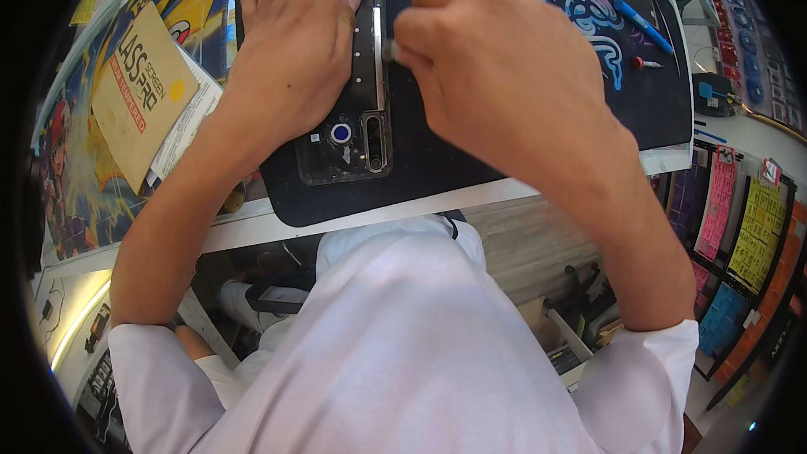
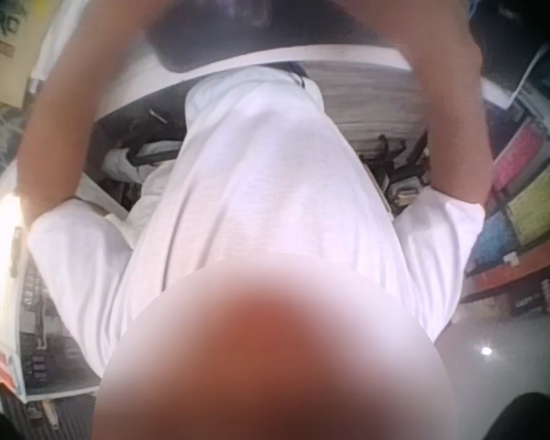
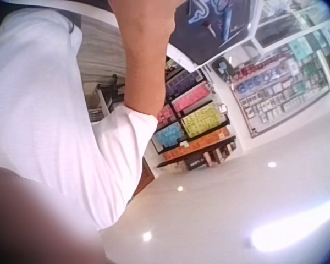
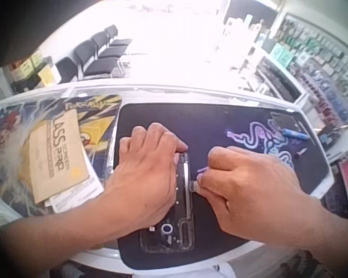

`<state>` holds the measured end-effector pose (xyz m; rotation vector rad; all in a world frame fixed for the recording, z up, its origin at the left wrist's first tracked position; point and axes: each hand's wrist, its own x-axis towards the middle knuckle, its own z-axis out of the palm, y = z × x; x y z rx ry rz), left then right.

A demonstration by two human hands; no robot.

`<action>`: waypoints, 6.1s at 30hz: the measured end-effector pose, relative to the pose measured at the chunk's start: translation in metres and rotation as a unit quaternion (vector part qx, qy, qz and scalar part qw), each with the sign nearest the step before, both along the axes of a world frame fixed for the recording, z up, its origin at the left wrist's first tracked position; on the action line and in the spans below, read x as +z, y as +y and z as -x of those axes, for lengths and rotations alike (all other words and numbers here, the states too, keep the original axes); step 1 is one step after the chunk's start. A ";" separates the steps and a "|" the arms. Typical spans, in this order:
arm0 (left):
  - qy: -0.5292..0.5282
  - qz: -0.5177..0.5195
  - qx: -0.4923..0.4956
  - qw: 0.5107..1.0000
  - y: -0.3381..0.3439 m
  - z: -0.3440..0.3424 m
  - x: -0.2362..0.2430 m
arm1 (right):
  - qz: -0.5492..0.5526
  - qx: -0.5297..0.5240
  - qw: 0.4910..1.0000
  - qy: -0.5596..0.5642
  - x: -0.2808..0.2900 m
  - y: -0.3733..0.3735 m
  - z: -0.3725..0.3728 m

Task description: The person works on a disassembled smartphone on a counter, using a blue plastic pry tool and tweezers to separate the screen assembly and adjust internal components. The person repeatedly lifts and repositions the screen and uses the tools to pry along the device edges.

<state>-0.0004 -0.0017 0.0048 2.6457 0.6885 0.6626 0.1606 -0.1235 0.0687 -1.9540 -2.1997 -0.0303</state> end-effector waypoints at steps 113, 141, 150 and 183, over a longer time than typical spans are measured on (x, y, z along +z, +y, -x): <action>-0.477 0.424 0.283 0.716 -0.141 0.075 0.069 | 0.029 0.084 0.984 0.155 -0.077 -0.119 -0.093; -0.551 0.531 0.178 0.619 -0.188 0.222 0.040 | -0.039 0.100 0.992 0.065 -0.026 -0.051 0.082; -0.511 0.550 0.131 0.648 -0.130 0.134 0.037 | -0.047 0.183 0.976 0.105 -0.028 -0.099 0.085; -0.467 0.594 0.155 0.636 -0.092 -0.043 0.031 | -0.037 -0.397 0.902 0.165 -0.032 -0.248 -0.271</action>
